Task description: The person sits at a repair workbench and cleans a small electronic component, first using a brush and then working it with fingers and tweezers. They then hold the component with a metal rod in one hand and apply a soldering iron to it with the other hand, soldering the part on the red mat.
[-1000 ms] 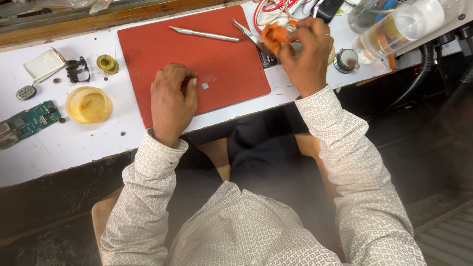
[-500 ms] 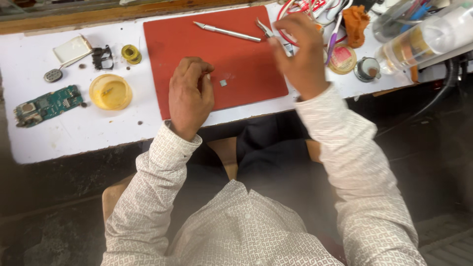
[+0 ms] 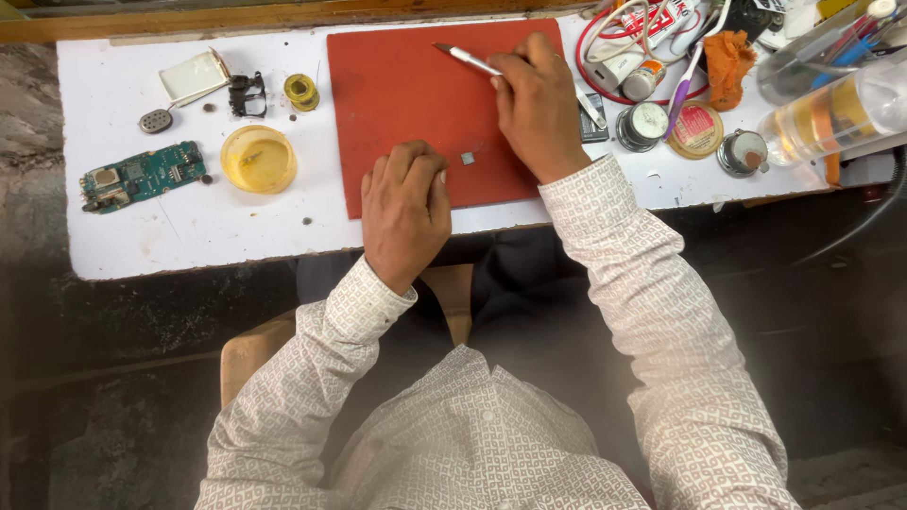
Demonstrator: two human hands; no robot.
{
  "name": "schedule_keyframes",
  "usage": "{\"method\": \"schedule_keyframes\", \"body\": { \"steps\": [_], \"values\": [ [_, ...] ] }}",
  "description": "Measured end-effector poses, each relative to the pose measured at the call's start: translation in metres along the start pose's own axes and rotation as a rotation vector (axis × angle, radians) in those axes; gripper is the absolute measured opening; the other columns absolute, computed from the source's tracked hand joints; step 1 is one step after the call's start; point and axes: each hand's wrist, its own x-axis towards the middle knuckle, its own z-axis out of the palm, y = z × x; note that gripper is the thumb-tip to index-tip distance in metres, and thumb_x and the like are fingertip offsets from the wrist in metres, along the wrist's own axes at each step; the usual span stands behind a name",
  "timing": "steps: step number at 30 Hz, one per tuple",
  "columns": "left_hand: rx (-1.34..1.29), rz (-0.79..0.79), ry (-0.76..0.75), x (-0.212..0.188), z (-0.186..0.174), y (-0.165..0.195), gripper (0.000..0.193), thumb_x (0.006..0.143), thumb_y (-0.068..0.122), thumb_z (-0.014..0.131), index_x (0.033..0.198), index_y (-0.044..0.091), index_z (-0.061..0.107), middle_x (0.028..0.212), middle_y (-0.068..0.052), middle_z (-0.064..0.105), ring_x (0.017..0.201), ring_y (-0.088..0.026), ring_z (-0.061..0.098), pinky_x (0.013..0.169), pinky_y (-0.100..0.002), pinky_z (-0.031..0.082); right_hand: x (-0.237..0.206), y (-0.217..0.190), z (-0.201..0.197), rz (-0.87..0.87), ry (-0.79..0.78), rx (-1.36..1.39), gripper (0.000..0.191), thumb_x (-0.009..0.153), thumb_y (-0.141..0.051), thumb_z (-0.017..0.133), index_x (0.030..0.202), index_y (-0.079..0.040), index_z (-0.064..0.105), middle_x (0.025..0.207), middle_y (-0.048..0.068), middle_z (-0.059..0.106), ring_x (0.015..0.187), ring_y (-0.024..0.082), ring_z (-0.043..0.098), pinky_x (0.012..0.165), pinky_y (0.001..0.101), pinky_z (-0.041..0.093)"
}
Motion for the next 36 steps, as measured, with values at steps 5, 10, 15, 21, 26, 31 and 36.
{"method": "schedule_keyframes", "body": {
  "steps": [5, 10, 15, 21, 26, 31, 36],
  "values": [
    [-0.063, -0.028, 0.095, -0.012, 0.001, -0.005, 0.029, 0.096, 0.006, 0.072, 0.123, 0.008, 0.062, 0.127, -0.011, 0.059, 0.117, -0.031, 0.058, 0.102, -0.043, 0.046, -0.017, -0.028, -0.020, 0.033, -0.031, 0.202, 0.017, 0.099, 0.004, 0.072, 0.116, 0.003, 0.072, 0.101, 0.012, 0.054, 0.081, 0.025, 0.059, 0.068, 0.0341, 0.049],
    [0.104, -0.122, 0.316, -0.026, -0.021, -0.031, 0.074, 0.095, 0.018, 0.086, 0.152, 0.010, 0.040, 0.158, -0.021, 0.033, 0.146, -0.036, 0.038, 0.124, -0.055, 0.033, -0.026, -0.073, -0.014, -0.115, -0.091, 0.327, 0.017, 0.100, 0.002, 0.073, 0.117, 0.001, 0.070, 0.106, 0.010, 0.057, 0.089, 0.024, 0.064, 0.075, 0.0326, 0.053],
    [0.219, -0.225, 0.283, -0.021, -0.064, -0.075, 0.104, 0.089, 0.025, 0.096, 0.159, 0.006, 0.021, 0.163, -0.024, 0.023, 0.157, -0.042, 0.024, 0.129, -0.058, 0.023, -0.014, -0.101, 0.019, -0.285, -0.115, 0.170, 0.016, 0.095, 0.000, 0.072, 0.112, 0.000, 0.073, 0.103, 0.008, 0.060, 0.082, 0.023, 0.061, 0.073, 0.0340, 0.051],
    [0.169, -0.359, 0.167, -0.014, -0.066, -0.079, 0.095, 0.094, 0.014, 0.085, 0.163, 0.007, 0.020, 0.154, -0.016, 0.046, 0.145, -0.033, 0.045, 0.130, -0.052, 0.028, -0.009, -0.104, 0.019, -0.342, -0.204, -0.015, 0.005, 0.100, -0.005, 0.070, 0.103, -0.002, 0.074, 0.096, 0.005, 0.061, 0.080, 0.021, 0.061, 0.074, 0.0364, 0.047],
    [0.163, -0.340, 0.153, -0.013, -0.068, -0.076, 0.094, 0.087, 0.006, 0.082, 0.161, 0.005, 0.023, 0.156, -0.018, 0.046, 0.142, -0.032, 0.049, 0.126, -0.054, 0.027, -0.009, -0.094, -0.003, -0.296, -0.134, 0.049, 0.014, 0.096, -0.001, 0.070, 0.109, -0.003, 0.074, 0.100, 0.006, 0.062, 0.085, 0.022, 0.061, 0.079, 0.0363, 0.048],
    [0.150, -0.292, 0.109, -0.004, -0.072, -0.074, 0.095, 0.087, 0.009, 0.085, 0.161, 0.005, 0.024, 0.156, -0.021, 0.043, 0.147, -0.038, 0.040, 0.125, -0.053, 0.031, -0.005, -0.087, -0.003, -0.202, -0.113, 0.173, 0.015, 0.095, 0.003, 0.072, 0.110, -0.001, 0.074, 0.098, 0.007, 0.062, 0.083, 0.020, 0.062, 0.078, 0.0350, 0.048],
    [0.194, -0.151, 0.136, 0.032, -0.075, -0.077, 0.110, 0.082, 0.029, 0.097, 0.159, 0.001, 0.024, 0.158, -0.024, 0.041, 0.146, -0.044, 0.037, 0.123, -0.055, 0.031, -0.012, -0.066, -0.008, 0.158, -0.143, 0.540, 0.015, 0.101, 0.003, 0.069, 0.116, 0.002, 0.073, 0.101, 0.006, 0.065, 0.085, 0.011, 0.063, 0.073, 0.0259, 0.051]
  ]
}}
